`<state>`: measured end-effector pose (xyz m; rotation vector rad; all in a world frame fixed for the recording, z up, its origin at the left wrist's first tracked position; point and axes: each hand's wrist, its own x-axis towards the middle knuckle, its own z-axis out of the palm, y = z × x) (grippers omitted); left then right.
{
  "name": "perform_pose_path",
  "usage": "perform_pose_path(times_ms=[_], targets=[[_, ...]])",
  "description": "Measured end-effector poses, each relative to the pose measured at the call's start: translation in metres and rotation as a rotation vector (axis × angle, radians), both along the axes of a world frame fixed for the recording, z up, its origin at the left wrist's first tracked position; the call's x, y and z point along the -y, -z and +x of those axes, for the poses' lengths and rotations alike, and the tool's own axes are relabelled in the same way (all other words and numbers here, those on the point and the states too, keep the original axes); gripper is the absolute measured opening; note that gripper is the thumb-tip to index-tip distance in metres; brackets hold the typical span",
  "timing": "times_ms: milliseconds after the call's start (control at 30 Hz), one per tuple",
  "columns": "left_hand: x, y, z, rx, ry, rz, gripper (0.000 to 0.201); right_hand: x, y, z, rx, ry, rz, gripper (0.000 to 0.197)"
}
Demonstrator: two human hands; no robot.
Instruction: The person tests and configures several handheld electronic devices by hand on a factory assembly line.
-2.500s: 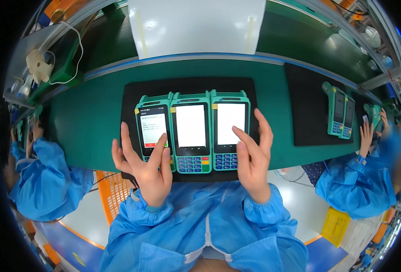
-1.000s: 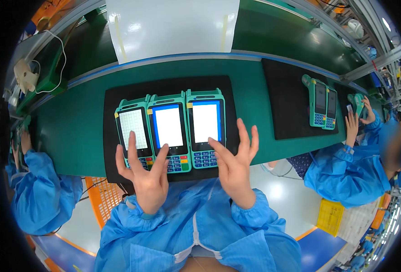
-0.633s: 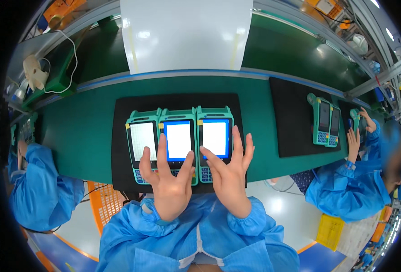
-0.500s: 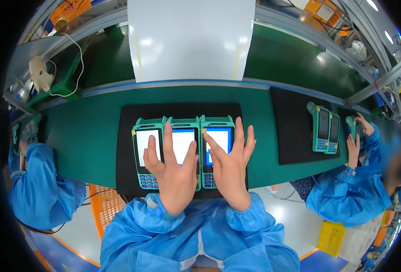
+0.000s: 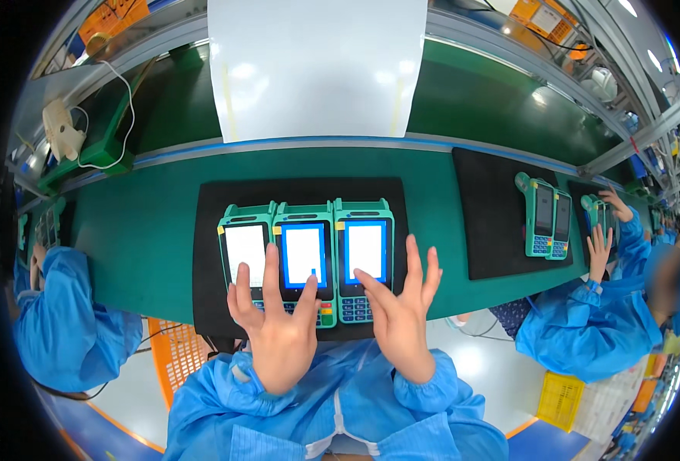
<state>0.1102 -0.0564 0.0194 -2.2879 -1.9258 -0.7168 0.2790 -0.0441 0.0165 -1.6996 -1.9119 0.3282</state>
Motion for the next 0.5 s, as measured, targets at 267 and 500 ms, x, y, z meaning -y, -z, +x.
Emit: perform_pose_path(times_ms=[267, 500], targets=[[-0.058, 0.001, 0.01, 0.039, -0.063, 0.097, 0.025, -0.052, 0.004, -0.005, -0.004, 0.028, 0.123, 0.032], [-0.006, 0.0, -0.001, -0.005, 0.034, 0.023, 0.026, 0.0, -0.002, 0.003, -0.002, 0.0, -0.028, 0.034]])
